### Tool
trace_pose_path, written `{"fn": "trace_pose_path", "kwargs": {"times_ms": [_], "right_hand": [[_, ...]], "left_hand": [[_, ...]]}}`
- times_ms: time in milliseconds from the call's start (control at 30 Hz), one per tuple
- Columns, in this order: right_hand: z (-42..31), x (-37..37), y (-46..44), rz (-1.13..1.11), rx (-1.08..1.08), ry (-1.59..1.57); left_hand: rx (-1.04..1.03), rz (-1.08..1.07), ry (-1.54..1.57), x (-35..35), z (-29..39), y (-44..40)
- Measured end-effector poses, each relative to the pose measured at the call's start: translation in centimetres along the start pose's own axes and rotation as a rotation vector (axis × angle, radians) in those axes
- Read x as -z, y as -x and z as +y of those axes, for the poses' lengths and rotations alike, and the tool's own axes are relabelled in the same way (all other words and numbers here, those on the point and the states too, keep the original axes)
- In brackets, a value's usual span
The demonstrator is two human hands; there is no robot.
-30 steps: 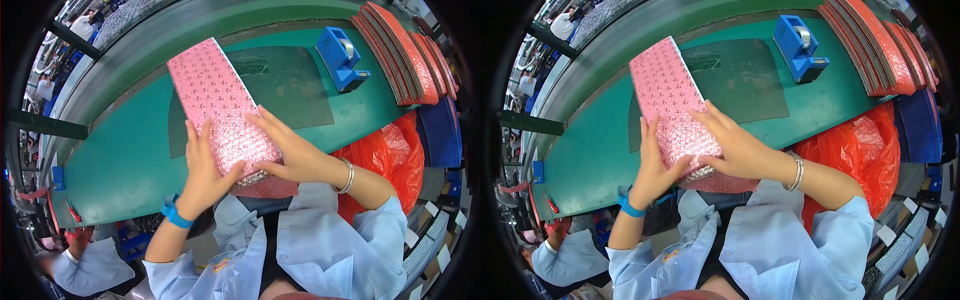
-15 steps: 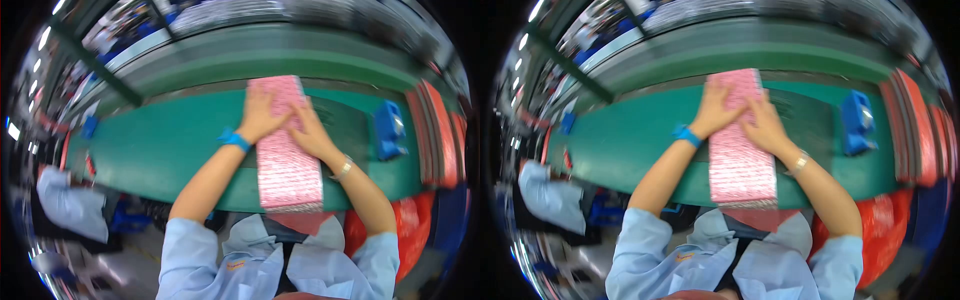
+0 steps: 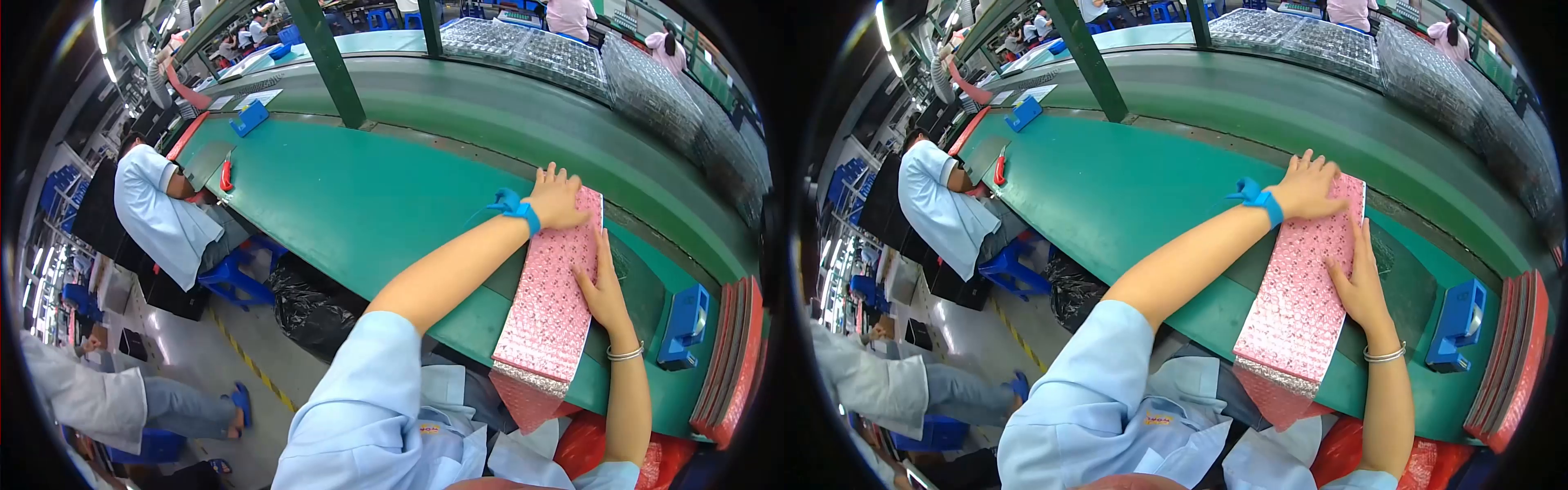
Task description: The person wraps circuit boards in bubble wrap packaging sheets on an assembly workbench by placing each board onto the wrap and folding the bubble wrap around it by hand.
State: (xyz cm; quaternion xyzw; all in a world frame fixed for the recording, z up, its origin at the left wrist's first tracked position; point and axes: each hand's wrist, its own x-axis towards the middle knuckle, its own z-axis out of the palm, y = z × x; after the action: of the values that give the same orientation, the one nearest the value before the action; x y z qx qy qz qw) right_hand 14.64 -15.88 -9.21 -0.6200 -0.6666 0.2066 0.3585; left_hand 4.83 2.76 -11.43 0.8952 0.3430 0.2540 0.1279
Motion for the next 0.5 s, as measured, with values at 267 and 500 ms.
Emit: {"fn": "trace_pose_path", "kwargs": {"times_ms": [267,500], "right_hand": [[-0.6,0.6,0.0,-0.036,0.022,0.065],[-0.1,0.3,-0.1,-0.034,0.056,0.104]], "left_hand": [[-0.039,-0.172,-0.015,-0.1,0.8,-1.5],[0.035,-0.110,-0.091,-1.1,2.6,-1.5]]}}
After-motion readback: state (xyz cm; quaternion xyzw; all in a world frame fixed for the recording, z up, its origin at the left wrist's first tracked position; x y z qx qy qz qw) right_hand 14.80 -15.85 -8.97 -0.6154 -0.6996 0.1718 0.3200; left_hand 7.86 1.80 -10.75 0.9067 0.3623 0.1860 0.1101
